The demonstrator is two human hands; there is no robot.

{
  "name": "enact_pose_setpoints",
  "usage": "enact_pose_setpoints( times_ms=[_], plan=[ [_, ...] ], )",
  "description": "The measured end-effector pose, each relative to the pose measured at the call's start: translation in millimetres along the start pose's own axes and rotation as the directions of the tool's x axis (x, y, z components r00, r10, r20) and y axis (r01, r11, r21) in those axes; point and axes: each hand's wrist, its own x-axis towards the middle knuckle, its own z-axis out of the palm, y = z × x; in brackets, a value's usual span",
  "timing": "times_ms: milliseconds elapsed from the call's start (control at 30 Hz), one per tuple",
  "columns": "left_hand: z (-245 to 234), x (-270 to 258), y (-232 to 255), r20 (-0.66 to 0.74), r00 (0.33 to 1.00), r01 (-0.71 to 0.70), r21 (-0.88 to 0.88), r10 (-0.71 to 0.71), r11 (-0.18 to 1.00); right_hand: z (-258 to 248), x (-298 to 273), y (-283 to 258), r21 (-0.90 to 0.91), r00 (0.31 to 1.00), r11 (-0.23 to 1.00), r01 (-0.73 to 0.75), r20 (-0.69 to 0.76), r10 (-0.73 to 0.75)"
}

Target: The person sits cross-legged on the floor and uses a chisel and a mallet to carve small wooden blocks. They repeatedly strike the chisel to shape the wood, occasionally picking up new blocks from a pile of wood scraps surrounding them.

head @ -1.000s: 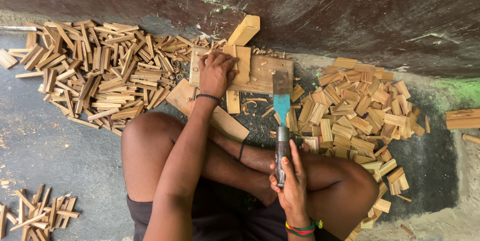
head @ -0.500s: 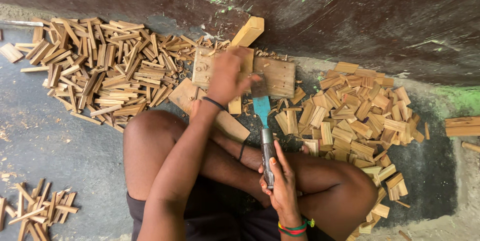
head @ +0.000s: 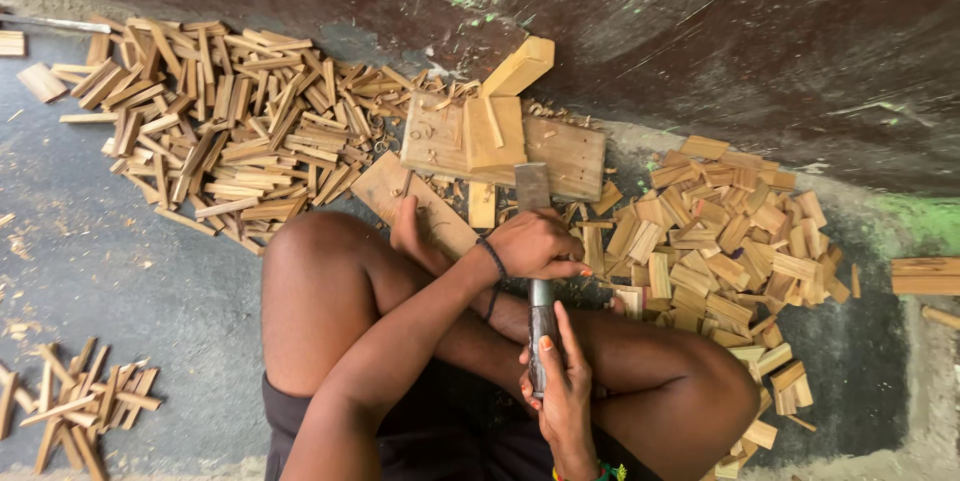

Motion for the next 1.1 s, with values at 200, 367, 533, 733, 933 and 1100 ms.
enact_pose_setpoints(
  times_ms=[200, 367, 533, 733, 933, 1100],
  plan=[
    [-11, 8, -1, -0.05, 0.999, 0.008, 0.032, -0.006, 0.999, 4, 2, -9, 0.001, 0.999, 0.999, 0.04, 0.029, -0.04],
    [-25, 5, -5, -0.155, 0.987, 0.05, 0.102, -0.034, 0.994, 8, 7, -8, 0.039, 0.995, 0.998, 0.041, 0.085, -0.044],
    [-59, 3, -25, -0.388, 0.874, 0.406, 0.255, -0.292, 0.878, 0, 10, 1, 0.074, 0.997, 0.996, 0.059, 0.038, -0.062],
    [-69, -15, -52, -0.53, 0.684, 0.723, 0.396, -0.501, 0.567, -19, 30, 2, 0.094, 0.996, 0.995, 0.042, -0.086, -0.034],
    [-48, -33, -74, -0.469, 0.675, 0.735, 0.359, -0.57, 0.575, -30, 37, 11, 0.091, 0.993, 0.996, 0.021, -0.116, -0.011],
    [-58, -36, -76, -0.451, 0.667, 0.743, 0.345, -0.593, 0.573, -23, 41, 19, 0.085, 0.993, 0.996, -0.031, -0.112, 0.04]
  ],
)
